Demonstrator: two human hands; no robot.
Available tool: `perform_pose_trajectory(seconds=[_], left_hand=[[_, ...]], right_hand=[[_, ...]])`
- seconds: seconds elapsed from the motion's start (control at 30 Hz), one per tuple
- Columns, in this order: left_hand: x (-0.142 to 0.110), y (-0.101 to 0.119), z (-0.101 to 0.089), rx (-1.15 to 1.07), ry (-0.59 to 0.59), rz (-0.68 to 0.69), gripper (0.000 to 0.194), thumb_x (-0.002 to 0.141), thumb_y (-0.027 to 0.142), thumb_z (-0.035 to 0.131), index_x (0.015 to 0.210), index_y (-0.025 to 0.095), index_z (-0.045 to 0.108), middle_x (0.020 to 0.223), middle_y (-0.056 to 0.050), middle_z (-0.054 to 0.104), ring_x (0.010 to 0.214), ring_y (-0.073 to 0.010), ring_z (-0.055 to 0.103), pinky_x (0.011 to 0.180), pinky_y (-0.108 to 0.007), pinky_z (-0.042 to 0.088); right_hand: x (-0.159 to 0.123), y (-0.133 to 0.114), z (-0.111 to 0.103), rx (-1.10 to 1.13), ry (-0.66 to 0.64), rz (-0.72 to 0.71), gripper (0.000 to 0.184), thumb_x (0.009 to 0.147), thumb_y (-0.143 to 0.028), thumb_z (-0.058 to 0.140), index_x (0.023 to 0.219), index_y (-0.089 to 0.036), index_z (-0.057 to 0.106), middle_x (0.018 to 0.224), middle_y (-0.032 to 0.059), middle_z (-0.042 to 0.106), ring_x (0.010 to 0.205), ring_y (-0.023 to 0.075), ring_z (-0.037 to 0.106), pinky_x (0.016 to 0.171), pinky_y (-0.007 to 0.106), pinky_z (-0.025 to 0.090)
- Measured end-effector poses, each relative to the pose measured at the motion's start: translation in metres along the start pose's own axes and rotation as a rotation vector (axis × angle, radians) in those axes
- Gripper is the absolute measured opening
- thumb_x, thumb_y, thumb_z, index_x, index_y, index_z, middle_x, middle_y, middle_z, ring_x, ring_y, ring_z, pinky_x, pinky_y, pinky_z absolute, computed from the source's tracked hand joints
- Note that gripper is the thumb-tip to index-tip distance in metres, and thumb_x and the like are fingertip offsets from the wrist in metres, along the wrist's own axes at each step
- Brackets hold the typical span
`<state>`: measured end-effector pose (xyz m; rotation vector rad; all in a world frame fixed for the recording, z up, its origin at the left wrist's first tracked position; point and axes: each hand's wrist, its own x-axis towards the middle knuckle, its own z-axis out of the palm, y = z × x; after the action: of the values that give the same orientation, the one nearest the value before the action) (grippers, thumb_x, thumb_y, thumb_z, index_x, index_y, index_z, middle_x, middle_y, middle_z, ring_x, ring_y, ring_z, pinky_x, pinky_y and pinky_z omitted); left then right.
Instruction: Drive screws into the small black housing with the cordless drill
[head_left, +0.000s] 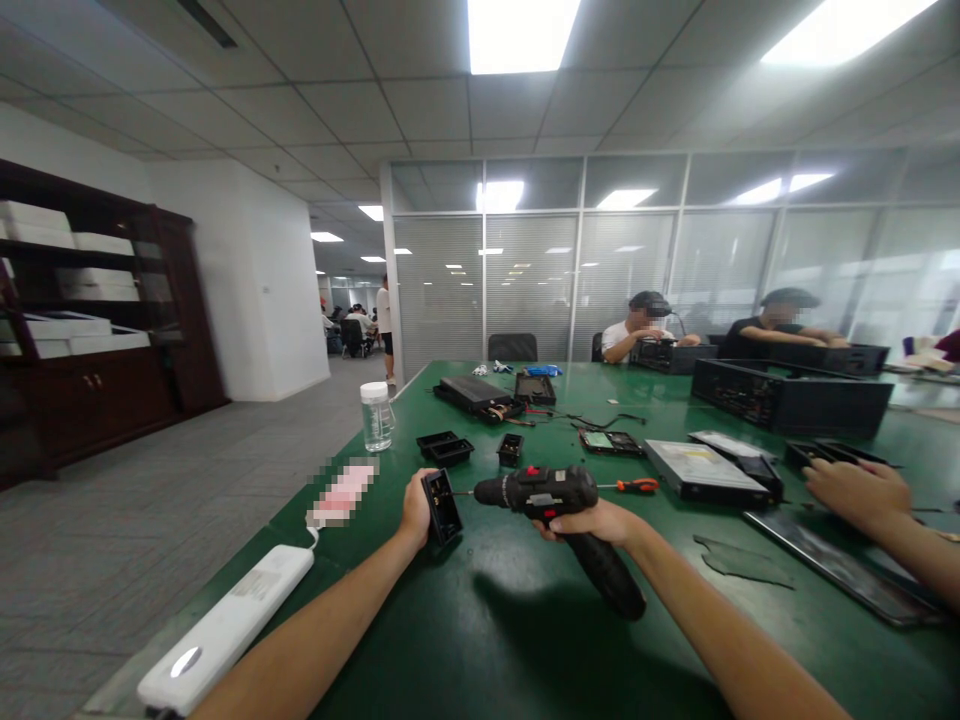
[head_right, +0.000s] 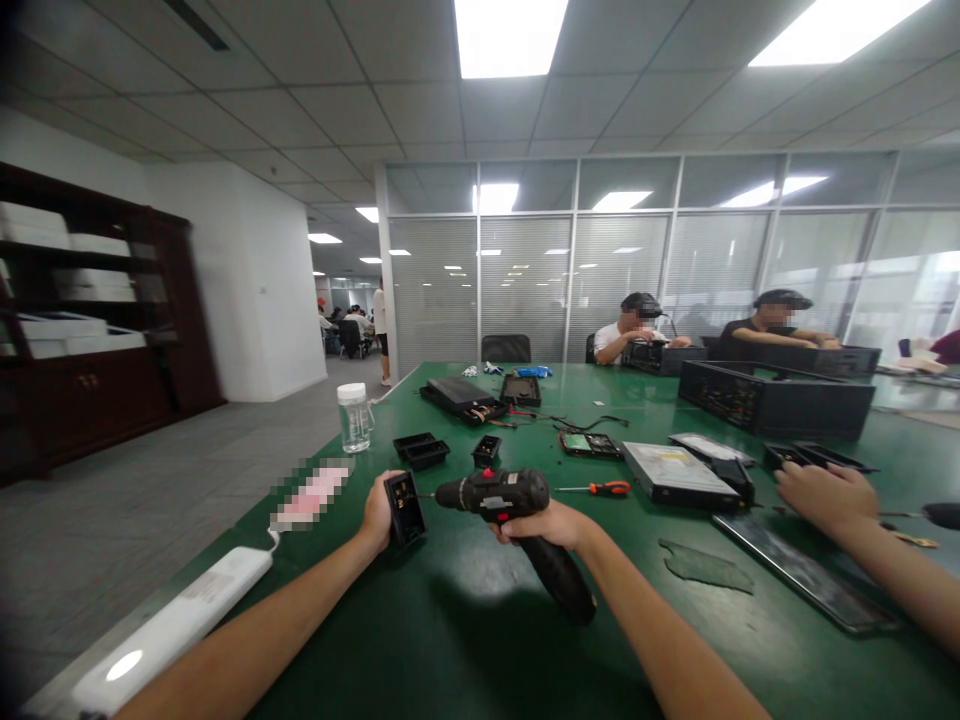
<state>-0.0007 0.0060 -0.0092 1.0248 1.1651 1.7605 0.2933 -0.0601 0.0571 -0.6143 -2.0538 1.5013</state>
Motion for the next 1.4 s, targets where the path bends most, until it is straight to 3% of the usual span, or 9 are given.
perform_pose_trajectory(seconds=[0.3, 1.13, 1.4], left_hand=[[-0.001, 0.0025, 0.0013, -0.08, -0.026, -0.027, 0.036, 0.069, 0.05, 0.048, 0.077, 0.018, 0.064, 0.064, 0.0, 0.06, 0.059, -0.0162, 0.056, 0.058, -0.028, 0.044], [0.0026, -0.0037, -0.0011, -0.029, -0.04, 0.05, 0.036, 0.072, 0.048, 0.045, 0.077, 0.018, 0.065, 0.066, -0.001, 0.061, 0.062, -0.0171, 0.056, 0.06, -0.028, 0.044], [0.0034, -0.0038, -0.001, -0.049, -0.029, 0.019, 0.036, 0.071, 0.048, 0.046, 0.077, 0.018, 0.065, 0.065, -0.001, 0.06, 0.062, -0.0173, 0.056, 0.06, -0.029, 0.044]], right_hand=[[0.0008, -0.0045, 0.001, -0.018, -0.009, -0.011, 0.033, 0.072, -0.039, 0.068, 0.088, -0.01, 0.063, 0.079, 0.0048, 0.058, 0.074, 0.0145, 0.052, 0.072, 0.028, 0.043], [0.0008, 0.0001, -0.0004, 0.033, 0.002, -0.009, 0.031, 0.073, -0.033, 0.069, 0.09, -0.009, 0.063, 0.08, 0.0048, 0.058, 0.074, 0.0139, 0.052, 0.072, 0.027, 0.042], [0.0004, -0.0007, 0.0002, 0.032, -0.005, -0.012, 0.028, 0.074, -0.031, 0.068, 0.09, -0.009, 0.063, 0.08, 0.0041, 0.058, 0.075, 0.0136, 0.052, 0.073, 0.026, 0.041]])
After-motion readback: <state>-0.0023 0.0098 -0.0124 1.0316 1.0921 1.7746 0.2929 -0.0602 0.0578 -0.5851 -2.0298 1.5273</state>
